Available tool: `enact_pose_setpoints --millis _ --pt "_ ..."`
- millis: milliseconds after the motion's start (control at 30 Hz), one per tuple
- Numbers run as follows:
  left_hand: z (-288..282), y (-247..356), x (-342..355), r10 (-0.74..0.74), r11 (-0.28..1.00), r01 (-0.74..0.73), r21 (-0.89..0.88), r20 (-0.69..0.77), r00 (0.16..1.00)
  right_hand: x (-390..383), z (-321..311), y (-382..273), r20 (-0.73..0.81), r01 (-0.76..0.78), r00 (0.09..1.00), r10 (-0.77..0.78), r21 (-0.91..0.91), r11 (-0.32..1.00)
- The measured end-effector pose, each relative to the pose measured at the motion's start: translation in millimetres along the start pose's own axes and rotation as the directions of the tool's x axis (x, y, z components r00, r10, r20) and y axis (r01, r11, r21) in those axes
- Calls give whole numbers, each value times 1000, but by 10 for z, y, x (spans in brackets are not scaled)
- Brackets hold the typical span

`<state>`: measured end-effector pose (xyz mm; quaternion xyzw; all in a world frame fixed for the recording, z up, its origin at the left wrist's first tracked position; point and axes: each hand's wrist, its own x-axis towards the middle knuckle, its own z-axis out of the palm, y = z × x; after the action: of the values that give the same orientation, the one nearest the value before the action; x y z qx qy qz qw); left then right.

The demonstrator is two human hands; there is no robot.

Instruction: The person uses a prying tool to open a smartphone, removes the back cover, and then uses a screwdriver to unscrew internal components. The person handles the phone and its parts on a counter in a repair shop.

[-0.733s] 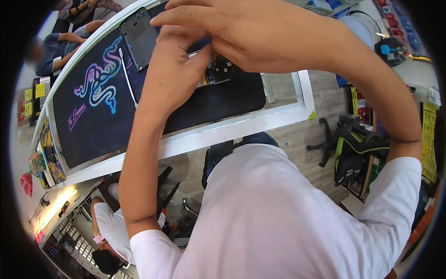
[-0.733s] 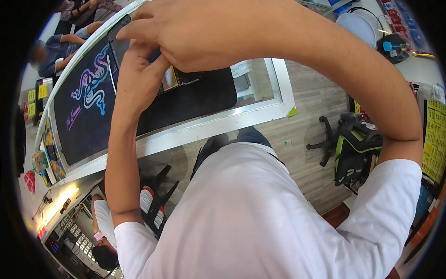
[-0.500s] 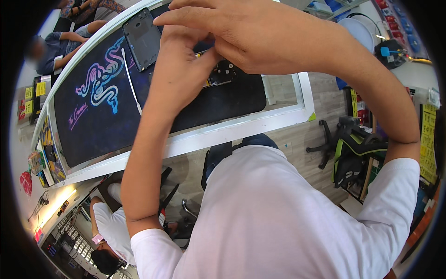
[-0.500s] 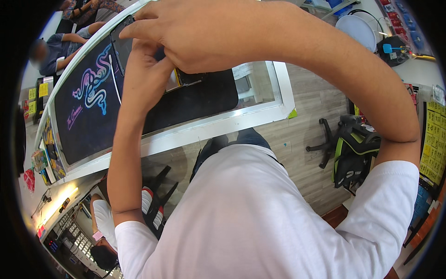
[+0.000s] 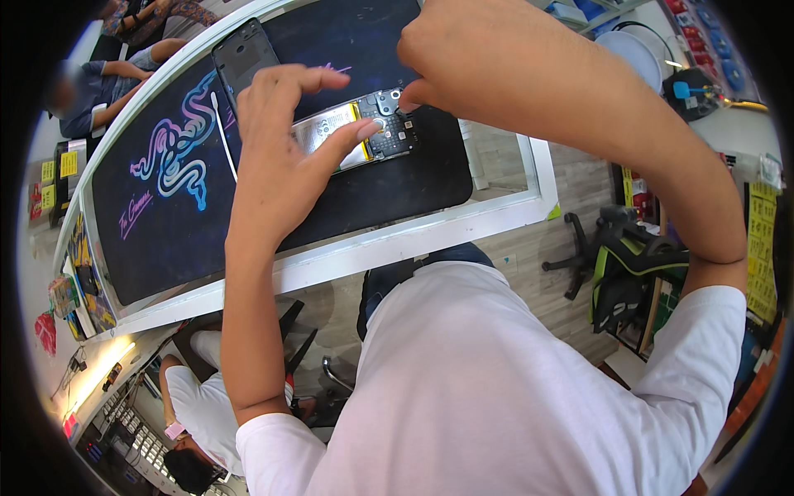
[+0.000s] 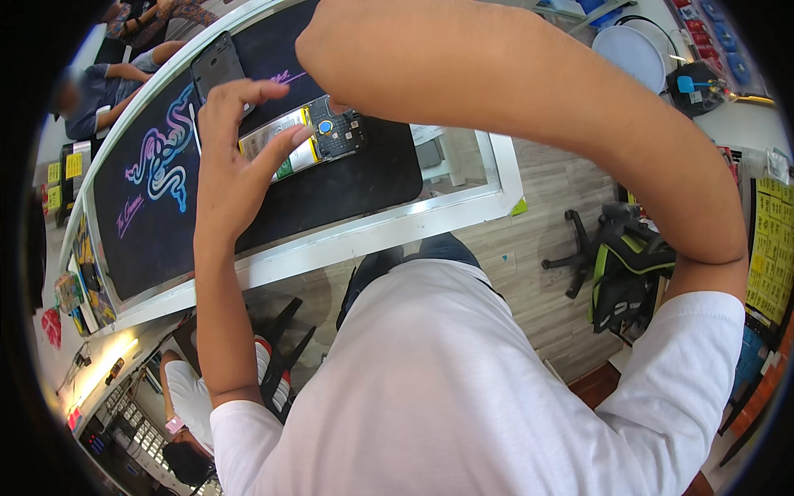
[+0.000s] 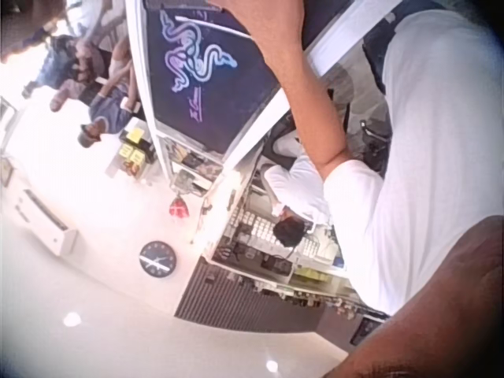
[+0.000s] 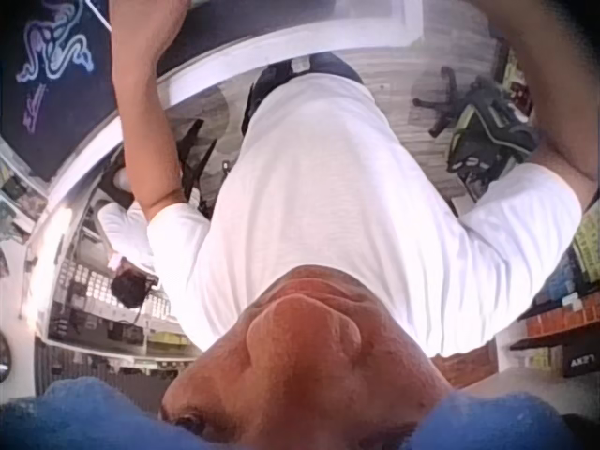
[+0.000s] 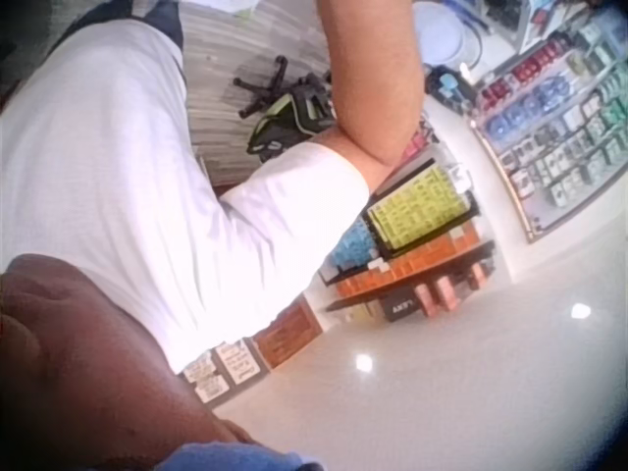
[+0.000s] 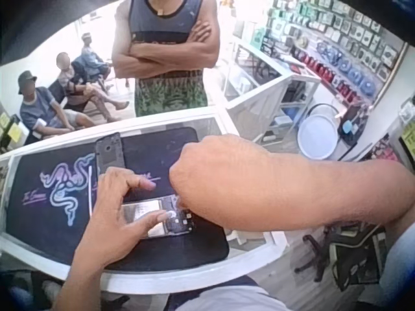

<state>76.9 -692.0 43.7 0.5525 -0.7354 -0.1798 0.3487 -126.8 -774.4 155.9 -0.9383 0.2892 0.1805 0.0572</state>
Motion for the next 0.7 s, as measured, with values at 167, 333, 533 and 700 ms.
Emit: enact_pose_setpoints --millis 167,333,533,700 --pt "-31 -13 -154 -49 996 44 74 60 997 -152 11 191 -184 223 964 -194 152 963" --pt "51 -36 -124 30 994 -36 102 58 998 -217 -221 115 -201 202 968 -149 275 940" --pt "37 -31 46 103 991 -107 79 46 994 -182 -613 -46 64 -113 993 96 371 922" --pt "-137 -122 -129 51 986 -74 149 151 987 -173 -307 120 -170 194 975 -146 315 929"
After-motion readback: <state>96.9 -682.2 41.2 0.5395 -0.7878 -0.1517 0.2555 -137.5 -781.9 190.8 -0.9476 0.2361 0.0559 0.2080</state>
